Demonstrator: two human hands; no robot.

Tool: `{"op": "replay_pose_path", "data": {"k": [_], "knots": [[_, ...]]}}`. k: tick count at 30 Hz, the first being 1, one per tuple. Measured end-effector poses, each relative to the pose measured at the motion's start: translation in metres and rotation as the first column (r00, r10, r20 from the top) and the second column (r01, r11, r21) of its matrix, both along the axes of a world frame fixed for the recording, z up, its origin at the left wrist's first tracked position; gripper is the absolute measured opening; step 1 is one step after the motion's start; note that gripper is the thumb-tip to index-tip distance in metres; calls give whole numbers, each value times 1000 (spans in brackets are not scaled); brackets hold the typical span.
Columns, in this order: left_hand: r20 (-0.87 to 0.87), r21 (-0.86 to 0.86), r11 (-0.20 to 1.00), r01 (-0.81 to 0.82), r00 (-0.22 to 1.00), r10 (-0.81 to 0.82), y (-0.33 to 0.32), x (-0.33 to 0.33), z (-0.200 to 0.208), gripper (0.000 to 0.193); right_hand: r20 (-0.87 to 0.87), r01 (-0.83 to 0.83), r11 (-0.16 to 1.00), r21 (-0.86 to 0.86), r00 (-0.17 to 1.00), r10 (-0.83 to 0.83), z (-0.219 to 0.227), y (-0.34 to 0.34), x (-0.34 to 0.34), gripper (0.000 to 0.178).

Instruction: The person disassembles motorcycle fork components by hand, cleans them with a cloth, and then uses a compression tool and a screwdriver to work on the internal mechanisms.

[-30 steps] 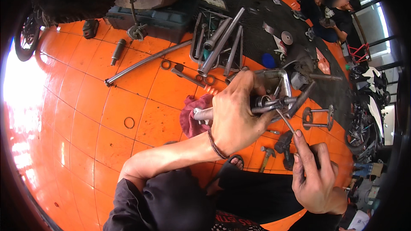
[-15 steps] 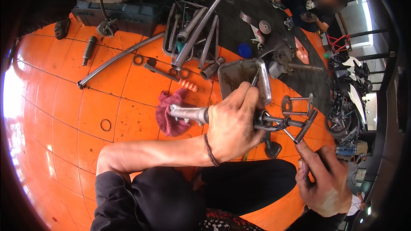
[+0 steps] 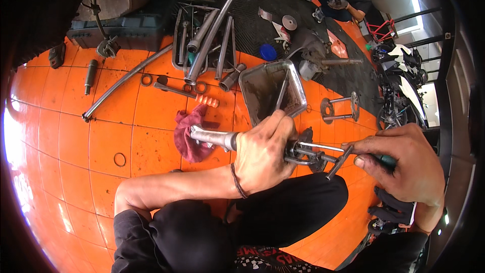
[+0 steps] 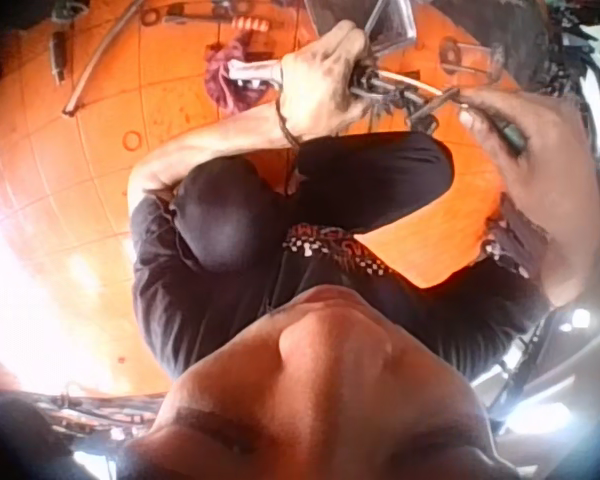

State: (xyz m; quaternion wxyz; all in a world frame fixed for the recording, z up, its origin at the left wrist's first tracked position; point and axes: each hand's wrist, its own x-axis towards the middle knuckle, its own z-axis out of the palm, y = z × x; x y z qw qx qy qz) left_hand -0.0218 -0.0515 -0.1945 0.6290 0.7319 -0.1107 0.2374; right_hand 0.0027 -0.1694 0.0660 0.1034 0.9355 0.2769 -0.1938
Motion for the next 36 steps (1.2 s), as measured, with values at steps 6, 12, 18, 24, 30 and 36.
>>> {"op": "replay_pose_path", "data": {"k": [6, 12, 18, 24, 30, 36], "knots": [[18, 28, 1000, -5, 1000, 4, 4, -1, 0, 35, 117, -160, 984, -84, 979, 169, -11, -4, -37, 34], [-40, -39, 996, -80, 996, 78, 13, 9, 6, 34, 403, -215, 972, -91, 885, 233, -80, -30, -80, 56], [-53, -25, 989, -143, 989, 142, 27, 16, 1, 33, 469, -267, 963, -39, 846, 254, -102, -22, -68, 50], [-35, -57, 985, -164, 986, 162, 34, 31, 3, 34, 495, -221, 972, 86, 856, 151, -113, -16, -53, 51], [-77, -43, 991, -126, 989, 123, 46, 48, 3, 30, 487, -249, 960, -129, 827, 280, -75, 8, -35, 51], [-93, -95, 987, -129, 988, 120, 53, 55, 4, 32, 481, -256, 951, 173, 865, 145, -65, 20, -18, 41]]}}
